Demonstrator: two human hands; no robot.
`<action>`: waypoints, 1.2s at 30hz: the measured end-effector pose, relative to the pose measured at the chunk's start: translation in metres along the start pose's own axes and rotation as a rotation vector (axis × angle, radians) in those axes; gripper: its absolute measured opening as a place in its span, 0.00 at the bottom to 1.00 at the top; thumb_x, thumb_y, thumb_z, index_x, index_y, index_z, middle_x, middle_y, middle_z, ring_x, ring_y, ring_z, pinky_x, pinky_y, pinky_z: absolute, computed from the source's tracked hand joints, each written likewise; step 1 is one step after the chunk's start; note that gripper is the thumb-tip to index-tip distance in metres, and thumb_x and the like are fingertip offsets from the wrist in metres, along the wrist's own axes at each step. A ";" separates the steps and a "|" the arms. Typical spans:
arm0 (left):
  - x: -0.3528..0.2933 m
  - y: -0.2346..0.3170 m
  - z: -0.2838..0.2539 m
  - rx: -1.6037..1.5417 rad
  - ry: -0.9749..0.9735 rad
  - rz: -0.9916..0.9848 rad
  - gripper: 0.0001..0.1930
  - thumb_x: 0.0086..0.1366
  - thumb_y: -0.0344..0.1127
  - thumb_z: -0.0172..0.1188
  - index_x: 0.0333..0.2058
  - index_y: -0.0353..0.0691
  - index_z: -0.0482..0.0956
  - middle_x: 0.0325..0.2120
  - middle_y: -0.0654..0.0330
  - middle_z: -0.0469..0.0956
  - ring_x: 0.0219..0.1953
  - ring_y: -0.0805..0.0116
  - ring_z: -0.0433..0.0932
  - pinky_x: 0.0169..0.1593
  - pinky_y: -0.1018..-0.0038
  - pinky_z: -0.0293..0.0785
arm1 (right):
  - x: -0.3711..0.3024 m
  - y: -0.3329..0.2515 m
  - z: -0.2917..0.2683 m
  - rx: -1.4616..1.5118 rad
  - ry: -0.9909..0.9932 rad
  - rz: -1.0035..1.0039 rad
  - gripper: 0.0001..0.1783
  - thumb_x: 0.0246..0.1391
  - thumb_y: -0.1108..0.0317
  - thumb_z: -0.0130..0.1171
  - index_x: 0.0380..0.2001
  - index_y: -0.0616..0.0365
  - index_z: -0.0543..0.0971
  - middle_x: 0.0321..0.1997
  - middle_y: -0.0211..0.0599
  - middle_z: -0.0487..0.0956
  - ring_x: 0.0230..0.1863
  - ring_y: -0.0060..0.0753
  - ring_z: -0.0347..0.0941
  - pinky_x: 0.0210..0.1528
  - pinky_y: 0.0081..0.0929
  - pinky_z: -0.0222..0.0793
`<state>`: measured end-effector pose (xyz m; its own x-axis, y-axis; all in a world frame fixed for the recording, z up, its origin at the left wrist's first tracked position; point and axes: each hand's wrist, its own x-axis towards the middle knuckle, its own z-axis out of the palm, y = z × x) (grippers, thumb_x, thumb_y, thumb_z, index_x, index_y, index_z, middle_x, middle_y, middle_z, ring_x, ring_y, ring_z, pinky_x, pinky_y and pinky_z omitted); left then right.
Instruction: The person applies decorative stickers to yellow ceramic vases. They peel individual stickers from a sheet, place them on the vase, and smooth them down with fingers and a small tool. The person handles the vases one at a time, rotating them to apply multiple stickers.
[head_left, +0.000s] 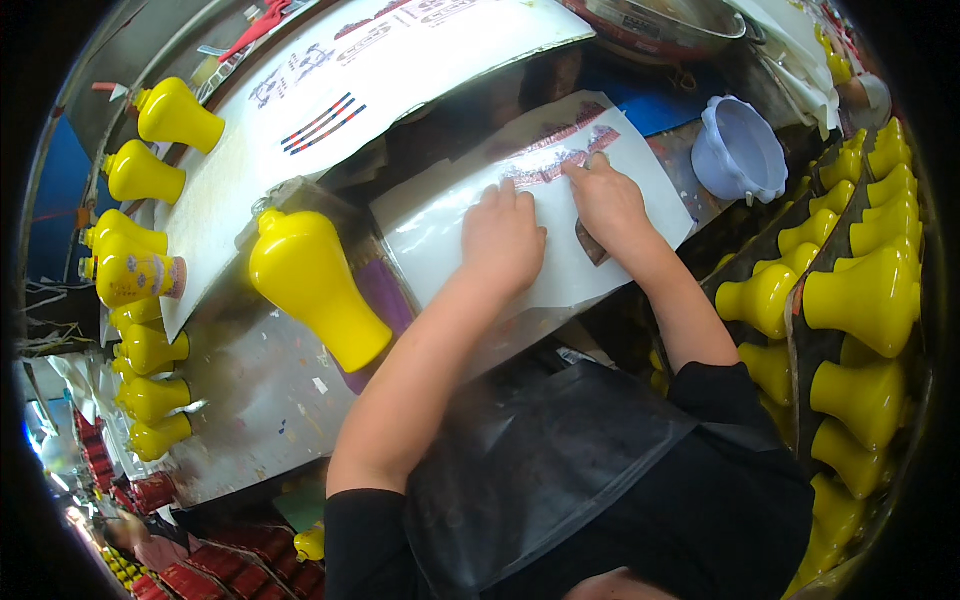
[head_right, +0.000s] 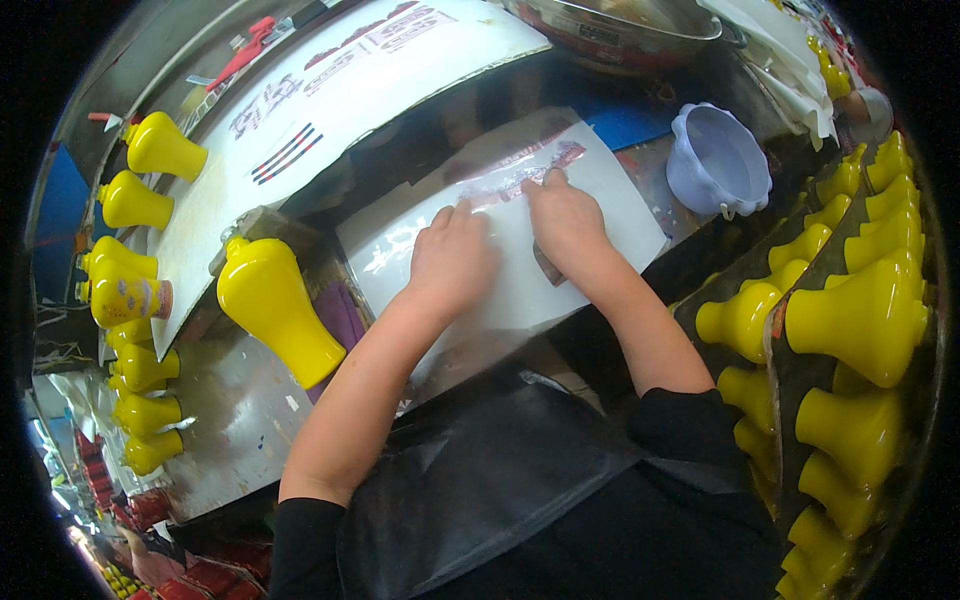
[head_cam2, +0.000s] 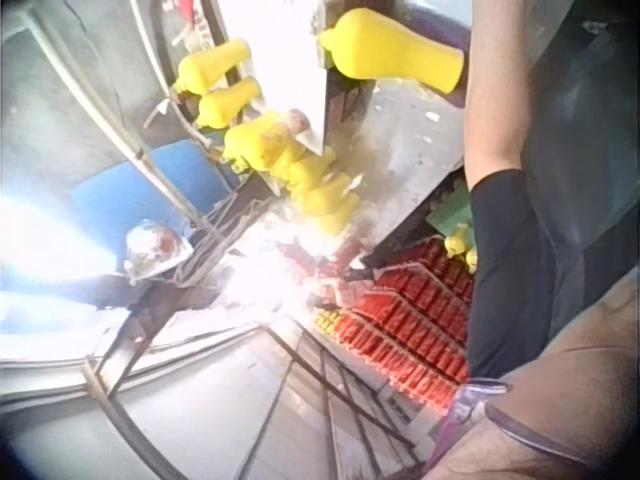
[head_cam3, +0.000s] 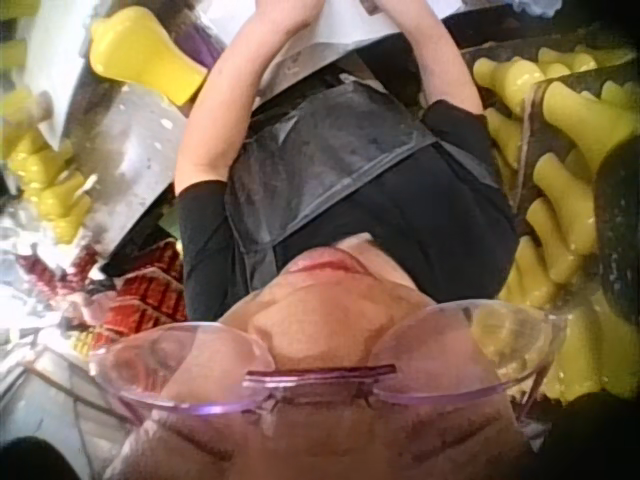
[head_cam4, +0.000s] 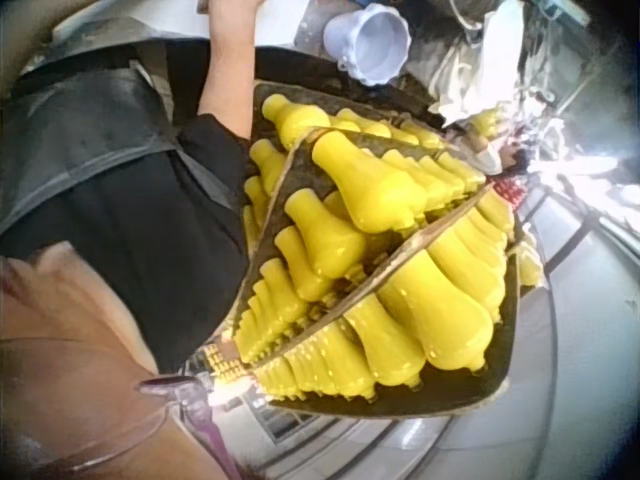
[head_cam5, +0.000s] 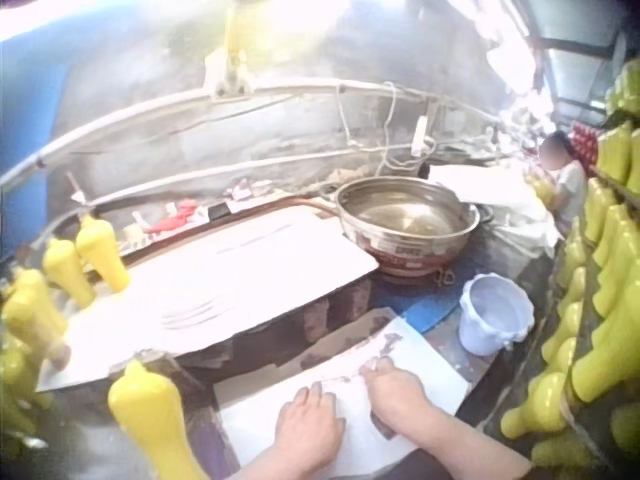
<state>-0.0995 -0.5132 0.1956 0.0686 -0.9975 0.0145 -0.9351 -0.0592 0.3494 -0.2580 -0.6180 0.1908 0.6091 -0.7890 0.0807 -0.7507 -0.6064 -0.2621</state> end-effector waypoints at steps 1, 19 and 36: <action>-0.001 -0.001 0.001 0.002 0.015 0.013 0.17 0.61 0.37 0.58 0.45 0.32 0.79 0.57 0.40 0.75 0.59 0.43 0.73 0.59 0.51 0.73 | 0.000 0.000 -0.002 0.025 -0.010 -0.023 0.17 0.61 0.67 0.58 0.51 0.57 0.82 0.46 0.54 0.78 0.42 0.56 0.80 0.45 0.46 0.78; -0.002 0.013 -0.011 -1.891 -0.269 -0.830 0.38 0.80 0.55 0.42 0.68 0.20 0.57 0.66 0.32 0.64 0.67 0.46 0.68 0.69 0.59 0.68 | 0.049 0.011 0.000 0.215 -0.021 -0.283 0.08 0.54 0.63 0.63 0.30 0.55 0.85 0.36 0.44 0.82 0.39 0.51 0.80 0.42 0.43 0.76; -0.047 0.005 -0.027 -1.850 0.382 -0.607 0.10 0.70 0.33 0.63 0.46 0.37 0.78 0.39 0.59 0.82 0.43 0.66 0.82 0.52 0.69 0.78 | -0.040 -0.037 -0.035 0.703 -0.042 -0.063 0.17 0.66 0.57 0.60 0.40 0.60 0.87 0.25 0.39 0.83 0.22 0.30 0.75 0.28 0.25 0.70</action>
<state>-0.0981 -0.4656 0.2217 0.4754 -0.7918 -0.3834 0.6544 0.0270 0.7556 -0.2636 -0.5675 0.2304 0.6661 -0.7413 0.0830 -0.3788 -0.4320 -0.8185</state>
